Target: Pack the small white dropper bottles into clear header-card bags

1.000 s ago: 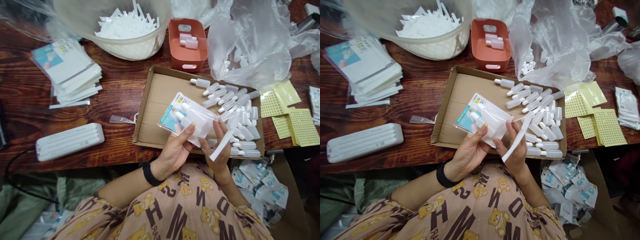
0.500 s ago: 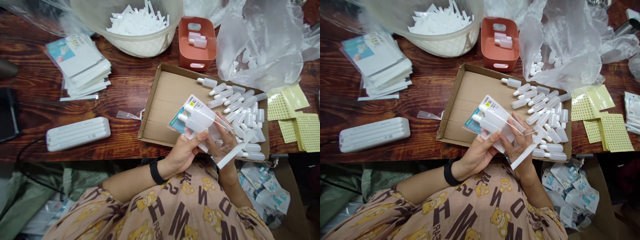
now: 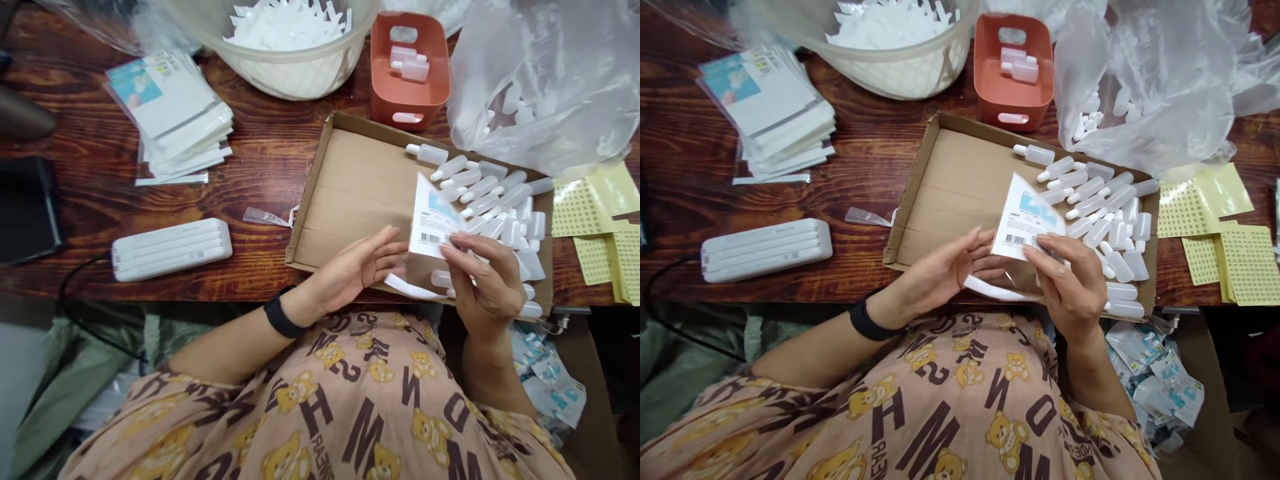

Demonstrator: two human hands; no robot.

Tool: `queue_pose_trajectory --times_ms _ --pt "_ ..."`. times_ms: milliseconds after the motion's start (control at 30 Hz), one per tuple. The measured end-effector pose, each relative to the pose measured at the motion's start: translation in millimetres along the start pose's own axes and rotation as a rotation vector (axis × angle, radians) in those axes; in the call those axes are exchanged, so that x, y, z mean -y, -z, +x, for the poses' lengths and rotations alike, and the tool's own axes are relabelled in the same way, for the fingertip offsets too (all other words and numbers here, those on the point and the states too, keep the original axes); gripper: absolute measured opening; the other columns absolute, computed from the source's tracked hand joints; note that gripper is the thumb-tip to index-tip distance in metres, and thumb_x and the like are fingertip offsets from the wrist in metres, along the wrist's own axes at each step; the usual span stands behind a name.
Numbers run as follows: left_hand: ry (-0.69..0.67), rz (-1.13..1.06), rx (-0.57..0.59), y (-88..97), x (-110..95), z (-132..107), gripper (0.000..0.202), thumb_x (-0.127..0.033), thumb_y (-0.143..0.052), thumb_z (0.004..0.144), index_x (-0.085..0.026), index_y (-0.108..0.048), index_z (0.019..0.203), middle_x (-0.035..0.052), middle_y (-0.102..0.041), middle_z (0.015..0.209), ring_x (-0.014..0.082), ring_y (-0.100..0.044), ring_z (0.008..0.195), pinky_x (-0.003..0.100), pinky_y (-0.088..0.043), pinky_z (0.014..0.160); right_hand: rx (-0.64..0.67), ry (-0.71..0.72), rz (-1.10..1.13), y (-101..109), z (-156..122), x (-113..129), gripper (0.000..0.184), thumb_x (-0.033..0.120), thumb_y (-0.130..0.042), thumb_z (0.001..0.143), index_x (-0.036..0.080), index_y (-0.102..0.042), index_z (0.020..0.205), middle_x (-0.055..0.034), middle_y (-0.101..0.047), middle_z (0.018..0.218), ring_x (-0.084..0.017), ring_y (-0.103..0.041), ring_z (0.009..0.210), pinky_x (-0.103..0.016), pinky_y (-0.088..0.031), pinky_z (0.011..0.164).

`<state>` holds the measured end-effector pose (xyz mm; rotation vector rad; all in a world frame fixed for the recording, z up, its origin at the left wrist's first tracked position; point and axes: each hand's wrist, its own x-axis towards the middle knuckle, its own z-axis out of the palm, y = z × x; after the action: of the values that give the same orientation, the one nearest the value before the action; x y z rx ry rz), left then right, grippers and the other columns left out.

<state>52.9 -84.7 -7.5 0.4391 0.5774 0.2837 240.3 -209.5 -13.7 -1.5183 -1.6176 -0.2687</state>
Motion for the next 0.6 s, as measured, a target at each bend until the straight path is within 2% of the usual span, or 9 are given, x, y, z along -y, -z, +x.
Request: queue_pose_trajectory --times_ms 67,133,200,267,333,367,433,500,600 --pt "0.011 0.111 0.081 4.5 -7.1 -1.8 0.047 -0.051 -0.081 0.095 -0.018 -0.081 0.128 0.0151 -0.081 0.127 0.0282 -0.078 0.110 0.039 -0.058 0.099 0.163 0.095 -0.068 7.4 6.4 -3.1 0.056 0.004 -0.070 0.098 0.040 -0.071 0.141 -0.0035 -0.078 0.129 -0.024 -0.075 0.123 -0.045 -0.062 0.107" --pt "-0.011 0.197 0.136 6.9 -12.1 -2.2 0.043 -0.043 -0.087 0.091 -0.018 -0.082 0.126 0.0141 -0.083 0.122 0.0253 -0.080 0.100 0.036 -0.059 0.094 0.275 0.129 -0.093 8.9 9.0 -2.3 0.063 0.005 -0.067 0.100 0.044 -0.064 0.149 -0.0032 -0.076 0.133 -0.025 -0.073 0.126 -0.047 -0.061 0.109" --pt "-0.045 0.233 0.147 9.1 -15.2 -2.0 0.038 -0.034 -0.089 0.090 -0.018 -0.083 0.123 0.0123 -0.084 0.114 0.0196 -0.079 0.088 0.031 -0.060 0.088 0.337 0.141 -0.109 8.6 7.6 0.6 0.065 0.007 -0.068 0.100 0.046 -0.061 0.152 -0.0039 -0.072 0.139 -0.027 -0.069 0.132 -0.050 -0.058 0.113" --pt "-0.063 0.234 0.145 11.8 -16.8 -2.4 0.034 -0.033 -0.086 0.092 -0.016 -0.083 0.122 0.0114 -0.084 0.105 0.0165 -0.077 0.080 0.028 -0.059 0.081 0.341 0.079 -0.097 9.3 3.1 3.8 0.065 0.014 -0.073 0.099 0.043 -0.059 0.155 -0.0075 -0.065 0.148 -0.031 -0.063 0.139 -0.055 -0.054 0.117" --pt "-0.087 0.211 0.123 14.1 -17.5 -3.3 0.033 -0.032 -0.084 0.094 -0.015 -0.082 0.122 0.0117 -0.084 0.103 0.0167 -0.076 0.078 0.027 -0.059 0.079 0.278 -0.102 -0.019 11.0 -3.2 7.1 0.064 0.023 -0.075 0.099 0.037 -0.056 0.158 -0.0113 -0.063 0.147 -0.032 -0.063 0.137 -0.056 -0.056 0.114" --pt "-0.096 0.192 0.103 14.7 -17.6 -3.7 0.033 -0.030 -0.085 0.093 -0.015 -0.082 0.123 0.0122 -0.084 0.105 0.0180 -0.077 0.080 0.028 -0.060 0.080 0.240 -0.224 0.055 11.7 -6.4 9.0 0.062 0.028 -0.074 0.101 0.035 -0.054 0.160 -0.0117 -0.066 0.141 -0.031 -0.067 0.130 -0.053 -0.060 0.108" --pt "-0.090 0.149 0.070 14.4 -17.2 -3.9 0.035 -0.027 -0.086 0.092 -0.016 -0.082 0.125 0.0139 -0.084 0.113 0.0226 -0.080 0.091 0.032 -0.061 0.087 0.202 -0.478 0.240 11.5 -11.6 13.6 0.058 0.036 -0.067 0.106 0.033 -0.051 0.161 -0.0084 -0.075 0.121 -0.025 -0.076 0.108 -0.045 -0.066 0.093" --pt "-0.065 0.122 0.049 12.8 -16.6 -3.4 0.037 -0.022 -0.086 0.090 -0.016 -0.081 0.127 0.0145 -0.084 0.119 0.0263 -0.080 0.104 0.034 -0.060 0.095 0.223 -0.692 0.426 9.1 -14.3 17.8 0.057 0.041 -0.063 0.108 0.033 -0.049 0.162 -0.0037 -0.079 0.101 -0.021 -0.078 0.085 -0.040 -0.069 0.079" --pt "-0.020 0.115 0.006 10.7 -16.4 -5.2 0.047 -0.013 -0.087 0.086 -0.017 -0.079 0.133 0.0114 -0.084 0.116 0.0251 -0.079 0.107 0.032 -0.058 0.098 0.250 -0.899 0.596 5.9 -14.1 19.1 0.061 0.045 -0.073 0.102 0.032 -0.053 0.158 0.0012 -0.078 0.084 -0.020 -0.078 0.070 -0.037 -0.071 0.069"
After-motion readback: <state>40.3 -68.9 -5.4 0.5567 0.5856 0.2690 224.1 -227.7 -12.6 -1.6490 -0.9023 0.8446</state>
